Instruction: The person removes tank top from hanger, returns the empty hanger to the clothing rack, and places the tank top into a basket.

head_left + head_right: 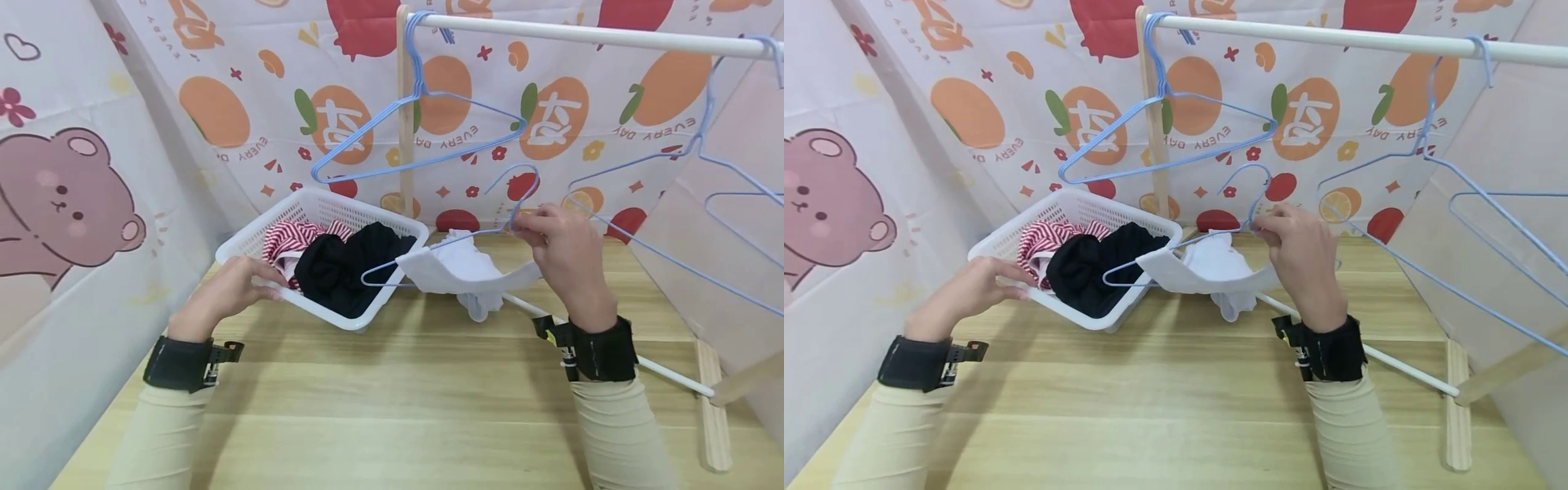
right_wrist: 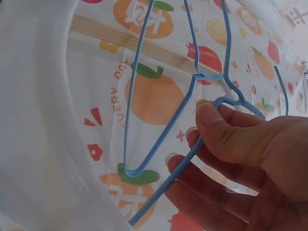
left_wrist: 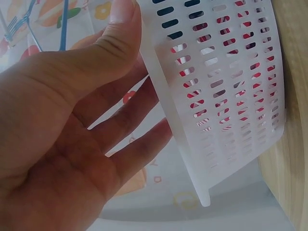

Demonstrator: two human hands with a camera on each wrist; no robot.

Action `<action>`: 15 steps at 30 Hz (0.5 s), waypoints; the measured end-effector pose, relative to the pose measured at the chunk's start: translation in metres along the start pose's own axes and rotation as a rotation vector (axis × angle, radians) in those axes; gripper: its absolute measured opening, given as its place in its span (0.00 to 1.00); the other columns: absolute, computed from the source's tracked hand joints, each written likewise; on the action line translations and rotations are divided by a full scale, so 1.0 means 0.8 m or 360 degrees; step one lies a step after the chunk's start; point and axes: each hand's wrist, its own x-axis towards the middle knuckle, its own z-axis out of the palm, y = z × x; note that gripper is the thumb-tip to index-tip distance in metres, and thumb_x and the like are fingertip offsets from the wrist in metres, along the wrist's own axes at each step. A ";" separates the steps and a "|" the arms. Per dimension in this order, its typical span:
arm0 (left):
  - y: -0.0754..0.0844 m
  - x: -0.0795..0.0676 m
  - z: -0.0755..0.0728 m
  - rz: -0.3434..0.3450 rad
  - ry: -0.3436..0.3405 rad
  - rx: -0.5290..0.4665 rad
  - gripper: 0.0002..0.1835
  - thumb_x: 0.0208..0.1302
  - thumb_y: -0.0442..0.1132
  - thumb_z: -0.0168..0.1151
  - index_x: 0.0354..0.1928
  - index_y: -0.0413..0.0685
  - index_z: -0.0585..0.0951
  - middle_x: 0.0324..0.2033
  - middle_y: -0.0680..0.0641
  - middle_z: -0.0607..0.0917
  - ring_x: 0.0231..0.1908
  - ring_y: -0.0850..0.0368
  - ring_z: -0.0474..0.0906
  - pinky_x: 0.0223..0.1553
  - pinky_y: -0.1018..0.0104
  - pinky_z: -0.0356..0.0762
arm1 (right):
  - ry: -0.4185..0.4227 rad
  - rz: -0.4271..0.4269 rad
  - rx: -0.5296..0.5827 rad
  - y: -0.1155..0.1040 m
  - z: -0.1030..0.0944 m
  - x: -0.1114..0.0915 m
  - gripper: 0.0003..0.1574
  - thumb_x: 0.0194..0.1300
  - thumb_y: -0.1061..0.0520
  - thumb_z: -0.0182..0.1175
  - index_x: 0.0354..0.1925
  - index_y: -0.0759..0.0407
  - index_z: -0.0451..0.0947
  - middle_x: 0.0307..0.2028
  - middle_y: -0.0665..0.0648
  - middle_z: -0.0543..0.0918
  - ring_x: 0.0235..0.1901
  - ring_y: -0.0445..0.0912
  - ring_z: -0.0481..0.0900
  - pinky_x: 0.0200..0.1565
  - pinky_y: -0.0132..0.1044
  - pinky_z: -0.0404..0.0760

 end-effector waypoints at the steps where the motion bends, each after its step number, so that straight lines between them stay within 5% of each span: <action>1: 0.000 0.001 0.000 0.0008 0.0008 0.0006 0.10 0.42 0.33 0.76 0.30 0.51 0.88 0.30 0.52 0.88 0.35 0.55 0.82 0.39 0.56 0.78 | -0.0007 0.0006 0.0014 0.000 0.001 -0.002 0.10 0.53 0.60 0.70 0.38 0.58 0.87 0.28 0.59 0.84 0.23 0.53 0.75 0.21 0.36 0.61; 15: 0.000 0.005 0.001 -0.0019 0.0000 -0.0015 0.10 0.42 0.32 0.76 0.31 0.49 0.88 0.30 0.50 0.88 0.35 0.54 0.82 0.39 0.54 0.78 | -0.0156 0.0033 0.0011 0.003 0.010 -0.007 0.11 0.52 0.60 0.71 0.37 0.57 0.87 0.30 0.59 0.86 0.26 0.53 0.78 0.24 0.36 0.66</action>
